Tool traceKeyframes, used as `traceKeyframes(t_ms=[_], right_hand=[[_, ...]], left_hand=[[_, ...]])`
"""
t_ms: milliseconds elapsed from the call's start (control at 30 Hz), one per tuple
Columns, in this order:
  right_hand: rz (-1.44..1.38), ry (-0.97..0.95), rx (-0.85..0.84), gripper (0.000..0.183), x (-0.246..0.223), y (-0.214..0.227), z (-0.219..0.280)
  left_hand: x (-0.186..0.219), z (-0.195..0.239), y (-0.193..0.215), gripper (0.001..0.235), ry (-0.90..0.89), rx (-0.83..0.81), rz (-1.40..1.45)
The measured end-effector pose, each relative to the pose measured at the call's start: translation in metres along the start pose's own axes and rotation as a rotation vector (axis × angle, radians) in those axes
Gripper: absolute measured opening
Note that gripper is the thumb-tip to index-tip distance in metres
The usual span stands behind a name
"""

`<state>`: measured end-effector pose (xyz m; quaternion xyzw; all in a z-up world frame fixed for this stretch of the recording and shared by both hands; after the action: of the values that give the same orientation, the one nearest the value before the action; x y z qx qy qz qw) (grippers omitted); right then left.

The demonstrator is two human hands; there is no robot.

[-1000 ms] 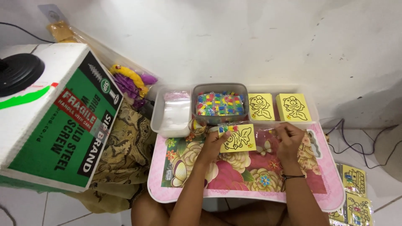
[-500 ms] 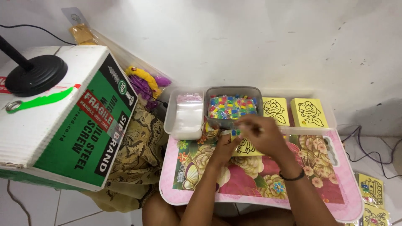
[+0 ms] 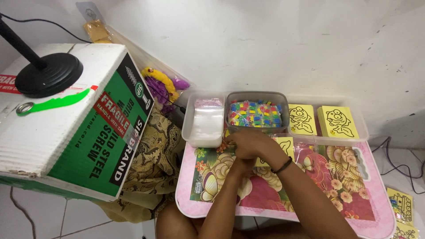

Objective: The person assembles small mosaic kits by placing a yellow card with a fish outline into a clear plastic bag, adding colorful beads, and sealing the bag. The person repeats this process for multiple kits, placing finished units on the floor.

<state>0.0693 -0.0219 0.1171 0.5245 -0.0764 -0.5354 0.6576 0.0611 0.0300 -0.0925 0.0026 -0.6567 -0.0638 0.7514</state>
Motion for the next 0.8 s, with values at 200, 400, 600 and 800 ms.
traceKeyframes(t_ms=[200,400,600,800], right_hand=[[-0.019,0.031,0.019,0.047,0.003,0.001,-0.001],[-0.03,0.115,0.06,0.035,-0.001,0.003,0.012],[-0.103,0.161,0.094,0.031,0.009,0.001,0.008],[-0.149,0.172,0.135,0.032,0.005,0.007,0.022]], left_hand=[[0.007,0.012,0.003,0.061,-0.053,-0.008,0.016],[0.023,0.025,0.002,0.055,-0.106,-0.016,0.022],[0.065,0.027,-0.005,0.049,-0.159,-0.03,0.019],[0.087,0.034,-0.008,0.044,-0.212,-0.043,0.017]])
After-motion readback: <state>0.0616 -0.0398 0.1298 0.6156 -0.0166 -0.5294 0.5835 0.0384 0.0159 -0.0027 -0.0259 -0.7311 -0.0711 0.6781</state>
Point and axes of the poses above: each hand's wrist, its own z-axis away from the middle knuckle, its own y-axis out of the back of the hand, x = y × z, the point moved 4 cm from there along -z, towards the middle knuckle, and after that the axes turned 9 degrees about -z, right-handed, at the moved point
